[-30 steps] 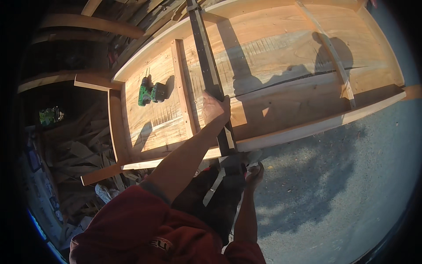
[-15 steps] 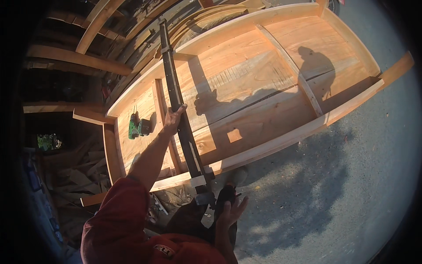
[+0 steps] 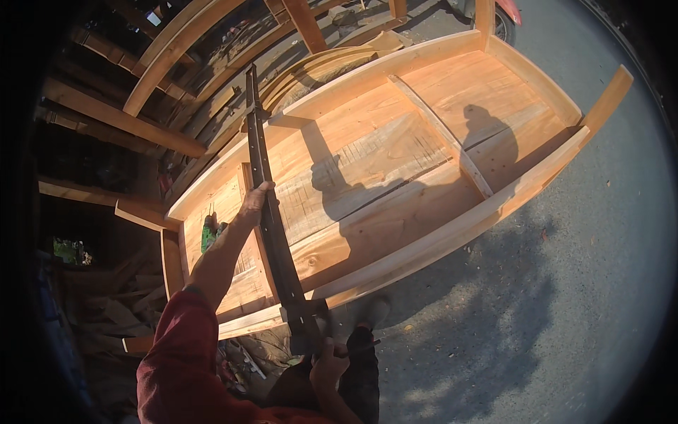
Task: The person uses a drill to drive screws into a wooden furniture frame, picks up screws from a container, and secures a long wooden clamp across the frame.
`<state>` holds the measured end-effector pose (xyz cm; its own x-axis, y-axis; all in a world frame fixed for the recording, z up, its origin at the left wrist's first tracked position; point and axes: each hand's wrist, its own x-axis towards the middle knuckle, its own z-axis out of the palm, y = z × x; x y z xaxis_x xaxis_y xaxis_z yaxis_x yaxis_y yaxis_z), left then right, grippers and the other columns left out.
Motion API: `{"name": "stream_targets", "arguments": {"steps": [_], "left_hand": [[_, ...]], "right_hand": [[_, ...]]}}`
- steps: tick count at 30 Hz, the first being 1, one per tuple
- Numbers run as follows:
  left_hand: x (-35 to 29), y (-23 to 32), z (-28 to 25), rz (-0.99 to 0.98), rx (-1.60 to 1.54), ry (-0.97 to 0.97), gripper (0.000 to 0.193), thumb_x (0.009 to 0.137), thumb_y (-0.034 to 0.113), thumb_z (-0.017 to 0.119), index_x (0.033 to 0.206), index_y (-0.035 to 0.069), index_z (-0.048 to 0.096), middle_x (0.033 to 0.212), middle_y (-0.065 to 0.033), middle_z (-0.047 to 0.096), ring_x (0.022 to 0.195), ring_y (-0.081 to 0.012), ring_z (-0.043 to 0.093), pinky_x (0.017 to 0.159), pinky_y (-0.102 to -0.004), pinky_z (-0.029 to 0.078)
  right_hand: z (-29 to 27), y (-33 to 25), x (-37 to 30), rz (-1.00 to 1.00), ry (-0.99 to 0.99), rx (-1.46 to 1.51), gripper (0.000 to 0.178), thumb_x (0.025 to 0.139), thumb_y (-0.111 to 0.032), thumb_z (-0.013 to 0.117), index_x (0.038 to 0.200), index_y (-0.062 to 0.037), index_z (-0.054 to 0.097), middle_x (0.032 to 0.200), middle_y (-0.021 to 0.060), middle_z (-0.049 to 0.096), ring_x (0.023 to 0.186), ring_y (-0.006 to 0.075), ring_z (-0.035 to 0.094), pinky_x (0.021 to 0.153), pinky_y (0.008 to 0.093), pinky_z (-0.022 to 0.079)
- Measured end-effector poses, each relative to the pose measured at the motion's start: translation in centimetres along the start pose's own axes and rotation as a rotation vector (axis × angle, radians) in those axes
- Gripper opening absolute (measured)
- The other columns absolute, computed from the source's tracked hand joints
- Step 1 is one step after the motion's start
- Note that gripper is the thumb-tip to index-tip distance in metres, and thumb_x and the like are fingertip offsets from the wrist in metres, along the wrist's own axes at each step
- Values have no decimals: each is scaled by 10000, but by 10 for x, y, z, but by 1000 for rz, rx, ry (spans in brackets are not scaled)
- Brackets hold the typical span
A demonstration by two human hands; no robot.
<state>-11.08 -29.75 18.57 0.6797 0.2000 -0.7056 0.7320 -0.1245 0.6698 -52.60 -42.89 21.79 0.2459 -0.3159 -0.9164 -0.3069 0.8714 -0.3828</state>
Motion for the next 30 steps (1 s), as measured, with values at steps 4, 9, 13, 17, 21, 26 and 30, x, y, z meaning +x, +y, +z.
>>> {"name": "stream_targets", "arguments": {"steps": [4,9,13,17,21,26,30], "left_hand": [[-40,-8,-26,245,-98,97,334,805,203,739,1008,3,565,728,-108,642,572,-211,646,484,-349,541],[-131,-44,-76,499,-72,24,316,780,86,730,1026,13,546,736,-47,578,564,-159,594,500,-313,528],[-234,-85,-144,453,52,87,448,752,80,771,1116,6,520,819,-25,568,703,-133,593,610,-289,520],[-335,-168,-187,526,263,116,608,692,145,840,1172,8,493,871,-15,606,776,-119,593,714,-276,503],[-477,-243,-195,225,628,218,694,666,322,847,1178,13,495,985,-209,702,953,-366,703,802,-456,549],[-586,-349,-162,150,457,168,641,714,362,795,1217,71,523,982,-236,694,940,-456,666,798,-519,530],[-675,-421,-131,257,394,-19,615,719,331,777,1213,68,524,993,-238,678,994,-442,655,813,-537,508]], "right_hand": [[-38,45,16,33,-222,-141,230,975,-249,627,894,-38,587,671,28,574,503,123,534,439,296,450],[-105,-9,56,582,-843,-1109,316,970,-325,643,1010,-12,647,749,48,667,637,149,651,609,316,553],[-11,-106,28,122,-865,-1074,473,907,-196,721,1300,25,577,944,94,708,848,153,694,702,284,551],[189,-176,-36,-447,-1143,-577,553,1033,-293,581,1473,-5,413,1273,187,633,1161,230,632,931,327,522],[242,-135,-123,-589,-1222,-587,556,1064,-392,466,1412,42,457,1289,173,604,1207,280,574,1033,394,444],[83,-119,-120,-261,-1023,-462,589,1064,-381,427,1481,22,324,1459,180,466,1301,299,513,1083,481,432],[-38,-117,-95,9,-1026,-425,599,1045,-356,498,1473,27,328,1482,189,445,1336,297,479,1091,470,424]]}}
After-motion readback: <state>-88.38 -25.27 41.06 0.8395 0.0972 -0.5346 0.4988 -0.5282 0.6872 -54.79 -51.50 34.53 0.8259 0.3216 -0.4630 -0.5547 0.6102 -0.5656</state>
